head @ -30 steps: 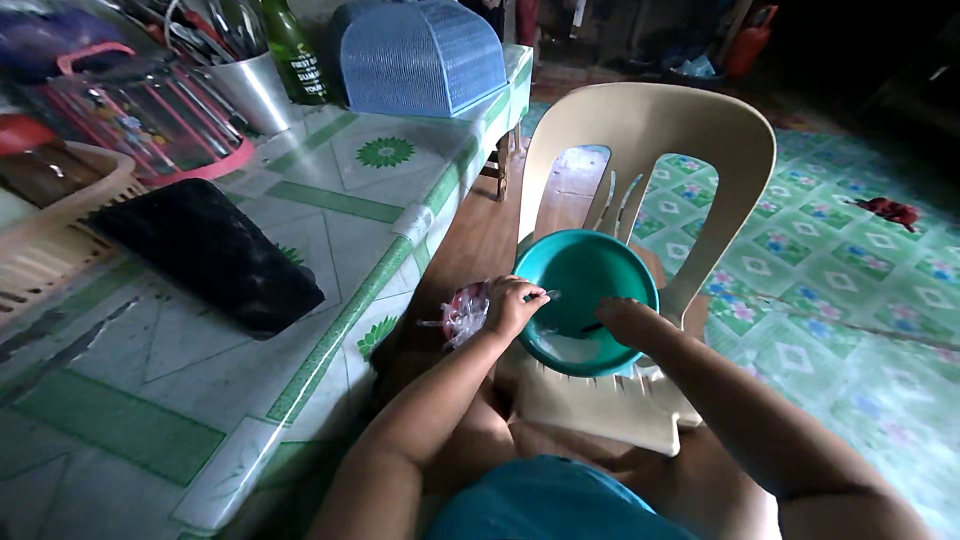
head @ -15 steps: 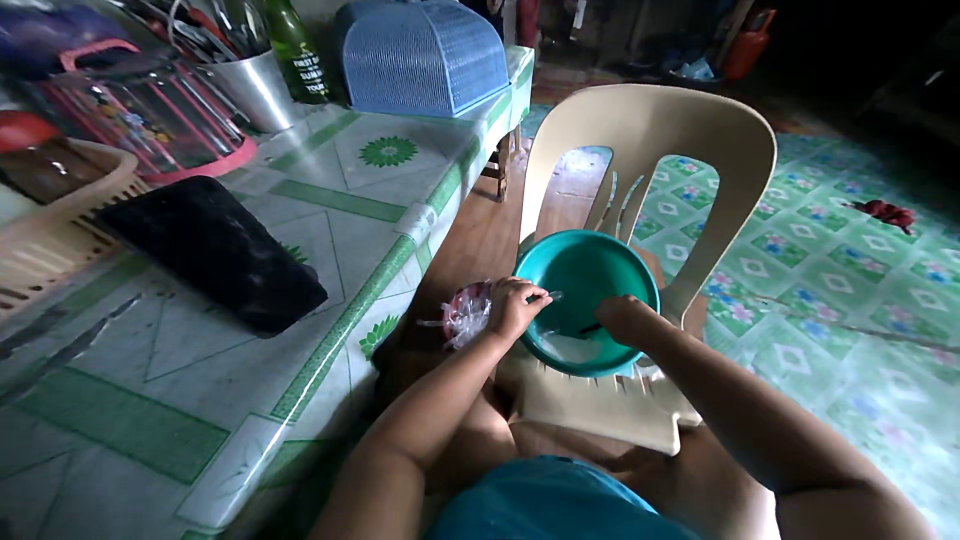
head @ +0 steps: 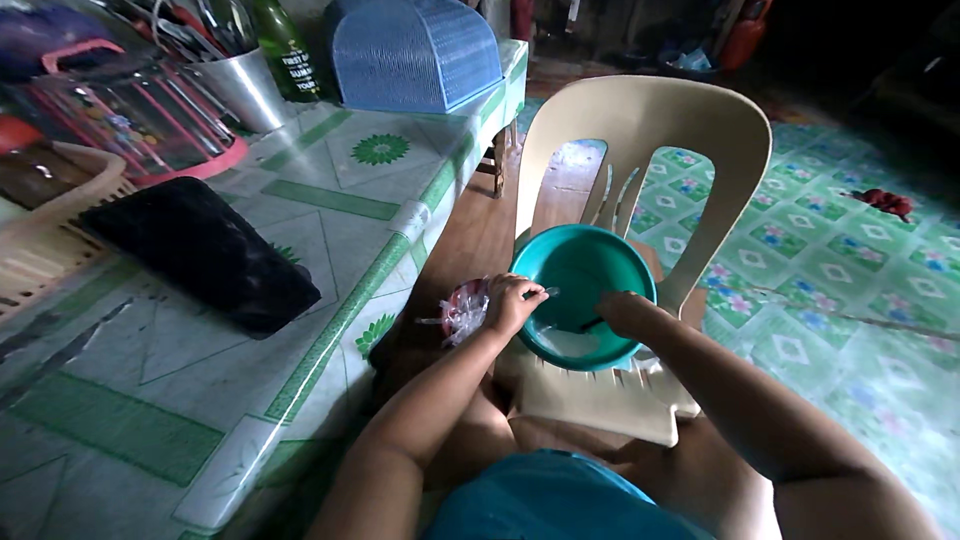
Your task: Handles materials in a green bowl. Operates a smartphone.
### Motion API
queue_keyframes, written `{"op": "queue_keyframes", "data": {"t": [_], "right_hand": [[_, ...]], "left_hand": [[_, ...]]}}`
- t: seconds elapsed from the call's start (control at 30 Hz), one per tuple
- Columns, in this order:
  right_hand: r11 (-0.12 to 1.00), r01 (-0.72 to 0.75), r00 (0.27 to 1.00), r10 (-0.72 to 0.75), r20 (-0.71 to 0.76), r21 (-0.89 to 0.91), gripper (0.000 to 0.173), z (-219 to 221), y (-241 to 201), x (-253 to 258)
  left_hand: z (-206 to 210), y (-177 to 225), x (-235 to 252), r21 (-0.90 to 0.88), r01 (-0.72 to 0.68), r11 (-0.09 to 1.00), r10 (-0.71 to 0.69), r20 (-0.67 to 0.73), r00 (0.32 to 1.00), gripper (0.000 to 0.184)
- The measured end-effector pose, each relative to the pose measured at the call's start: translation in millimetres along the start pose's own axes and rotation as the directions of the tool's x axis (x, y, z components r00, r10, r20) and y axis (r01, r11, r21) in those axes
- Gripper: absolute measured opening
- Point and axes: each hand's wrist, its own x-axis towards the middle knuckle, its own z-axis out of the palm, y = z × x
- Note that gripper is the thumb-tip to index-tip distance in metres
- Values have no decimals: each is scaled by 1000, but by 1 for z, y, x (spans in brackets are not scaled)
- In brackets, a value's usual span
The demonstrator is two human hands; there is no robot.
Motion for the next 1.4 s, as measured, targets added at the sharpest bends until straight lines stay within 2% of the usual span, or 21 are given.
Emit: {"op": "queue_keyframes", "data": {"t": [0.1,0.2,0.33,0.47,0.6,0.73,0.8,0.93,1.07,1.27,1.4], "right_hand": [[999,-26,1000,26,10,23,31,0,2,5],[998,-33,995,38,-90,52,25,15,7,12],[997,-60,997,62,-49,38,26,12,6,12],[998,-49,990,55,-128,50,24,32,16,23],[998,-49,995,52,-80,28,20,35,10,19],[998,2,999,1,-43,70,18,53,4,28],[990,74,994,-64,-87,119,15,67,2,39],[993,84,996,-86,26,86,18,46,-19,40],[981,148,987,-155,47,127,20,40,-27,47],[940,184,982,-189,-11,286,19,41,-25,47],[970,148,989,-145,-29,191,19,47,-7,49]], "left_hand": [[0,-1,2,17,-24,1000,25,-29,999,14],[2,-2,3,17,-53,998,54,-53,997,12],[1,-3,3,18,-71,997,72,-59,996,12],[3,-9,4,16,-93,996,94,-94,991,13],[4,-14,10,3,-77,997,77,-137,988,13],[-2,-9,17,2,-82,997,81,-202,976,13],[-4,-8,20,1,-75,997,73,-216,974,14],[-3,-9,20,-6,-74,997,72,-199,977,15],[-4,-9,17,-36,-56,998,48,-192,980,13],[-5,-15,17,-79,-12,997,-2,-170,985,15],[-5,-17,17,-91,1,996,-15,-152,988,15]]}}
